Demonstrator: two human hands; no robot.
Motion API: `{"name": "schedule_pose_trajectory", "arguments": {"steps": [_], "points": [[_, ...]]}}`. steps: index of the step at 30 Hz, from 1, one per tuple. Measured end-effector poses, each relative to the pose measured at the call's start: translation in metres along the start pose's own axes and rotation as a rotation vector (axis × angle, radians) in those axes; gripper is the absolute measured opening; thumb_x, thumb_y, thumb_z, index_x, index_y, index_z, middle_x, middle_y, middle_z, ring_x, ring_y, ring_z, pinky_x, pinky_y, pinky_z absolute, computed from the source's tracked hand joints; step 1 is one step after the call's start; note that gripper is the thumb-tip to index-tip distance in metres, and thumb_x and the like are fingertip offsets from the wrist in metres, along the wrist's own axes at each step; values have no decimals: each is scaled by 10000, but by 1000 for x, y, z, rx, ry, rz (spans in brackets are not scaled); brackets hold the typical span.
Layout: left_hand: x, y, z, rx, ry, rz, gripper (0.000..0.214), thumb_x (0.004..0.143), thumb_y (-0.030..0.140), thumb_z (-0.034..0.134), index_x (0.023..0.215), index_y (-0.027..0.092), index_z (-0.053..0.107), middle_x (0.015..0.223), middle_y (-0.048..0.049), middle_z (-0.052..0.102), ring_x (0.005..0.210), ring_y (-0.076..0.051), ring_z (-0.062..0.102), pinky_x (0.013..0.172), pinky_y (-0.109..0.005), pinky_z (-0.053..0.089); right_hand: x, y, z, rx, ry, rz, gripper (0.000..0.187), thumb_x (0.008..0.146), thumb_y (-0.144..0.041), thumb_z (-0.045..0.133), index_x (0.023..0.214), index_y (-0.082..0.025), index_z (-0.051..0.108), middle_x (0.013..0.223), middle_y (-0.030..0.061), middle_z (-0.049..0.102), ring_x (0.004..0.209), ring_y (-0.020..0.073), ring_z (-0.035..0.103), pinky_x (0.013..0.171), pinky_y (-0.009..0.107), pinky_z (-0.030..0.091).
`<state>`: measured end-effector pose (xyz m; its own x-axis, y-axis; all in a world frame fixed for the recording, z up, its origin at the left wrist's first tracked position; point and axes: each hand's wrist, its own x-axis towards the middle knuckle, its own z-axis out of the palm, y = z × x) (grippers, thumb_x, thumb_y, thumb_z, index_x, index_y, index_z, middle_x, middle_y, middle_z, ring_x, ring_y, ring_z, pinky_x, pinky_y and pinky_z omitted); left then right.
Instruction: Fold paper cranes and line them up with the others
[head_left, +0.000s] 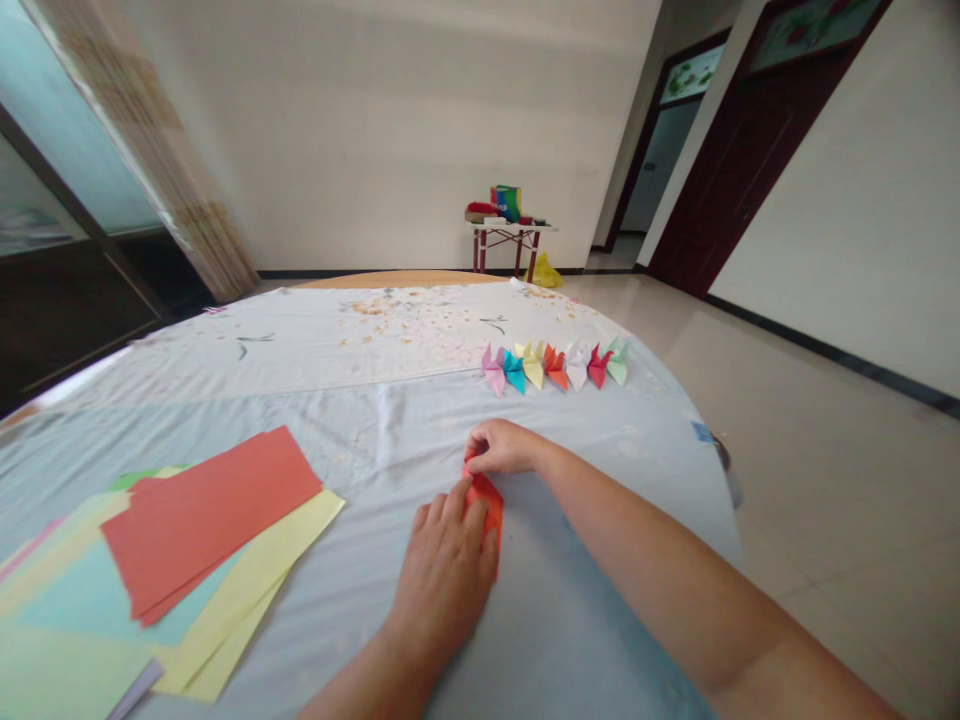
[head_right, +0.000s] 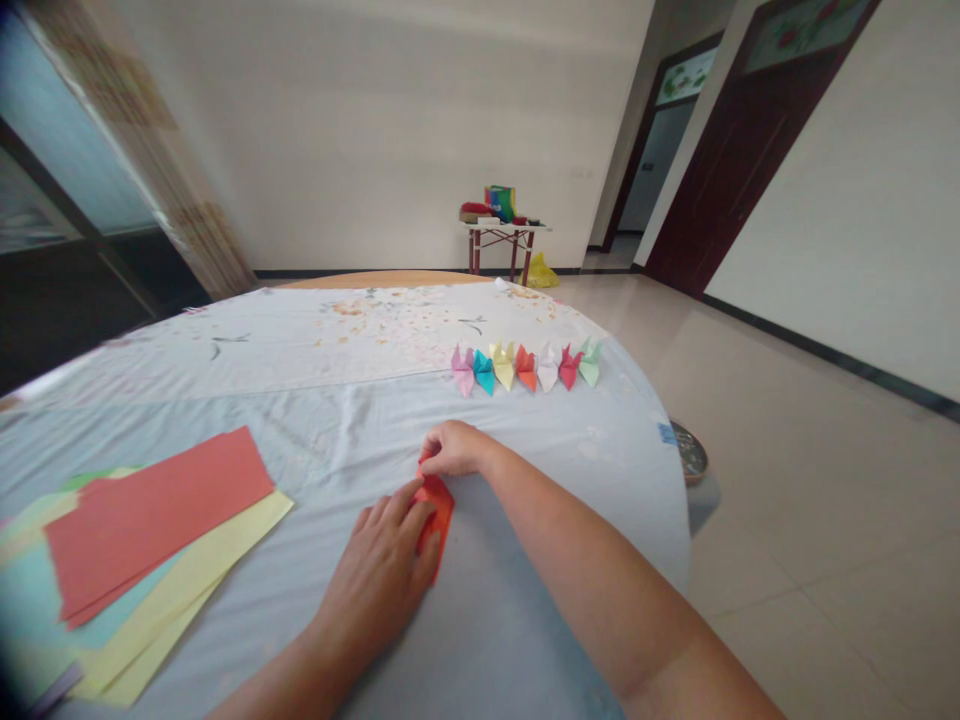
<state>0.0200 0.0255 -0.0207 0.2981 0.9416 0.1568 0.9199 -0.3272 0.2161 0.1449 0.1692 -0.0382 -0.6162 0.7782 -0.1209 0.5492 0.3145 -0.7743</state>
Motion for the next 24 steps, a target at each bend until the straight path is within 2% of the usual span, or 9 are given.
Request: {"name": "schedule_pose_trajectory", "arguments": {"steps": [7, 17, 22, 24], "points": [[0, 1, -4, 1, -1, 23, 257, 870, 243, 367, 1036, 203, 559, 1192, -91, 540, 972, -220, 502, 851, -397, 359, -1, -3, -7, -14, -27, 1, 159, 670, -181, 583, 774, -119, 685, 658, -13, 644, 587, 86, 538, 547, 166, 390], [0, 1, -4, 4, 13, 48, 269, 875, 238, 358, 1055, 213, 556, 1144, -82, 574, 950, -214, 514, 844, -391, 355, 0, -3, 1, -59, 71, 15, 142, 640, -152, 583, 732, -134, 690, 647, -8, 655, 586, 94, 554, 538, 166, 381], [1, 2, -5, 15, 3, 45, 250, 866, 240, 376, 1019, 203, 570, 1154, -87, 576, 959, -222, 519, 854, -402, 351, -3, 0, -3, 4, 81, -7, 143, 681, -213, 601, 769, -127, 674, 674, -7, 654, 616, 98, 572, 576, 172, 408], [1, 2, -4, 19, 8, 45, 244, 866, 238, 376, 1005, 200, 572, 1161, -88, 574, 970, -221, 520, 866, -405, 345, -5, 1, -6, 19, 127, -4, 175, 722, -254, 581, 791, -115, 661, 702, 0, 651, 630, 99, 565, 595, 183, 412]]}}
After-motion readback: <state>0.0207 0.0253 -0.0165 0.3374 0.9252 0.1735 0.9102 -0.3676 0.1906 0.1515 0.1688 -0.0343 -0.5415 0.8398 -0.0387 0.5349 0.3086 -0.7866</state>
